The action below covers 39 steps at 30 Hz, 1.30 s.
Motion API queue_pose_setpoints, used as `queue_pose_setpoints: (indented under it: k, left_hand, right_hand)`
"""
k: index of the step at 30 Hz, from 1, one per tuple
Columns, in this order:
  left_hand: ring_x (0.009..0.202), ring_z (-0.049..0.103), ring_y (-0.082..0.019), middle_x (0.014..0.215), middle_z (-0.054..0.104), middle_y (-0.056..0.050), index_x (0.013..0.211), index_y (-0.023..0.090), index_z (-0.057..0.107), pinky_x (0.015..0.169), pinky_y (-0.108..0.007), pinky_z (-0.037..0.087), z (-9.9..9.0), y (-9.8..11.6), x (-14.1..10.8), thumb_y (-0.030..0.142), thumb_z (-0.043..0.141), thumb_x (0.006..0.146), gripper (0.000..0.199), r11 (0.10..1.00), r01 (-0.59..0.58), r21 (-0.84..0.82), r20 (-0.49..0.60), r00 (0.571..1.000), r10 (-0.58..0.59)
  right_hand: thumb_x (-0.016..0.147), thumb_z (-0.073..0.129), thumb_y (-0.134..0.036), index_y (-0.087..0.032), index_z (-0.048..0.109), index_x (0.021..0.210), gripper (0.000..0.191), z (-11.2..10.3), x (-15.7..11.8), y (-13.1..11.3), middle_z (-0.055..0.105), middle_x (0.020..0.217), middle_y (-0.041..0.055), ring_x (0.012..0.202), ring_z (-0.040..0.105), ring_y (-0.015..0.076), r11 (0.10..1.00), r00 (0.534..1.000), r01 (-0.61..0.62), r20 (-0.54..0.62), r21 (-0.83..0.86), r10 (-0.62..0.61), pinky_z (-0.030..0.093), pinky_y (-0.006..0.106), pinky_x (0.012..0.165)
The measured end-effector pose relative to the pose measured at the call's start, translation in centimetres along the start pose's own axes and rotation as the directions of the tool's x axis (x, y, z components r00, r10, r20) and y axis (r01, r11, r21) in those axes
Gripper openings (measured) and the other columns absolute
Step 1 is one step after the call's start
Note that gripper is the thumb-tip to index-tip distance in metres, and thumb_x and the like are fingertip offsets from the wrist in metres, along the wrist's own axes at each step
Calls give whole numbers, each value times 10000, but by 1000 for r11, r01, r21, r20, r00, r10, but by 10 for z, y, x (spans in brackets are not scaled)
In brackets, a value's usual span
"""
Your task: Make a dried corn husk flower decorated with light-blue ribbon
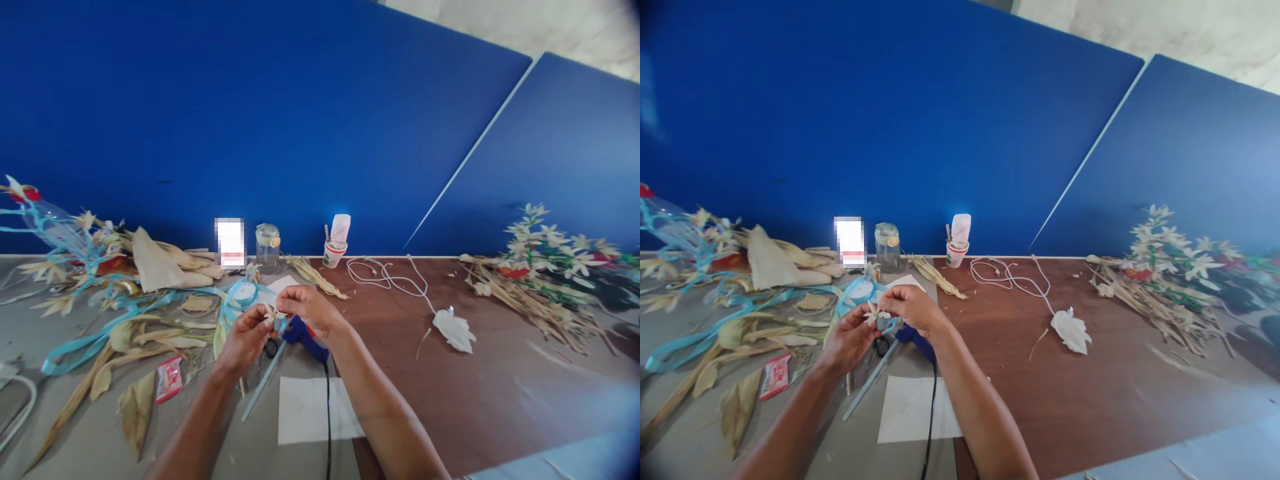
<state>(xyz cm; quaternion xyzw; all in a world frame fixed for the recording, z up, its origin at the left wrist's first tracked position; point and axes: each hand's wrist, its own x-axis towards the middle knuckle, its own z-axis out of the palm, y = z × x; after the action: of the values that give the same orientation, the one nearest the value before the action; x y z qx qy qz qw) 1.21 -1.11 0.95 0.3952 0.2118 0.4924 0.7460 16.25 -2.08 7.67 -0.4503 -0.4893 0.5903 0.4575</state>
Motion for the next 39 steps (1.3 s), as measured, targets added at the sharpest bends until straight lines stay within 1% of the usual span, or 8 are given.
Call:
queue_pose_setpoints:
  k: [3, 8, 10, 15, 22, 29, 34, 39]
  left_hand:
    - [572, 552, -77, 690, 623, 10, 786, 169, 675, 525, -177, 455, -1, 1, -1, 202, 815, 608, 229, 997, 41, -60, 3, 999, -41]
    - [522, 530, -56, 697, 635, -4, 818, 145, 681, 469, -148, 432, -1, 5, -4, 209, 816, 611, 256, 988, 138, -64, 79, 988, -133]
    - [492, 516, -49, 673, 628, -3, 802, 139, 678, 450, -144, 421, -1, 6, -4, 216, 821, 603, 257, 986, 160, -56, 102, 983, -153]
    - [516, 533, -62, 645, 608, 14, 763, 157, 658, 484, -160, 443, -1, 7, -2, 200, 823, 593, 241, 995, 74, -68, 34, 997, -72]
    - [559, 548, -67, 701, 597, 26, 775, 172, 626, 511, -172, 447, -3, 3, 0, 200, 802, 629, 230, 1000, -27, 0, 31, 999, 27]
    - [531, 554, -73, 625, 591, 33, 733, 159, 598, 509, -179, 452, -1, 4, -1, 210, 797, 645, 225, 997, -49, 60, 54, 998, 45]
    - [534, 549, -68, 635, 603, 25, 728, 148, 596, 501, -168, 448, -1, 4, 1, 229, 806, 635, 243, 994, -52, 91, 66, 997, 46]
    - [539, 548, -69, 650, 603, 21, 741, 148, 608, 503, -167, 451, -4, 2, 1, 224, 808, 629, 242, 991, -63, 122, 51, 997, 57]
  right_hand:
    - [660, 717, -356, -164, 612, 629, 221, -1, -1, -4, 558, 570, -41, 544, 456, 91, 999, 1000, 7, 28, -53, -6, 350, 233, 563]
    - [698, 702, -376, -157, 604, 654, 244, -3, -2, -13, 606, 647, -9, 618, 516, 111, 980, 979, 141, 164, -139, -118, 389, 242, 628]
    - [709, 693, -415, -161, 593, 654, 278, -5, -1, -15, 589, 632, -14, 610, 503, 110, 974, 975, 163, 179, -157, -134, 386, 241, 616]
    - [762, 605, -523, -158, 588, 663, 379, -11, -1, -14, 538, 622, -15, 569, 437, 94, 972, 993, 121, 31, -203, -117, 357, 233, 569]
    - [743, 643, -472, -156, 607, 740, 319, -12, -6, -17, 507, 632, -37, 588, 436, 93, 948, 991, 83, 126, -308, -46, 344, 220, 558]
    - [755, 643, -374, -151, 562, 588, 290, -9, -1, -23, 429, 530, -63, 536, 357, 74, 850, 994, 37, 109, -526, 24, 272, 212, 503]
    - [716, 651, -244, -142, 601, 615, 151, -10, 0, -23, 523, 565, -47, 553, 426, 79, 896, 993, -12, 102, -445, 64, 324, 207, 540]
    - [720, 650, -267, -147, 604, 615, 165, -12, 3, -21, 505, 549, -52, 544, 410, 76, 906, 992, 29, 124, -421, 26, 317, 203, 531]
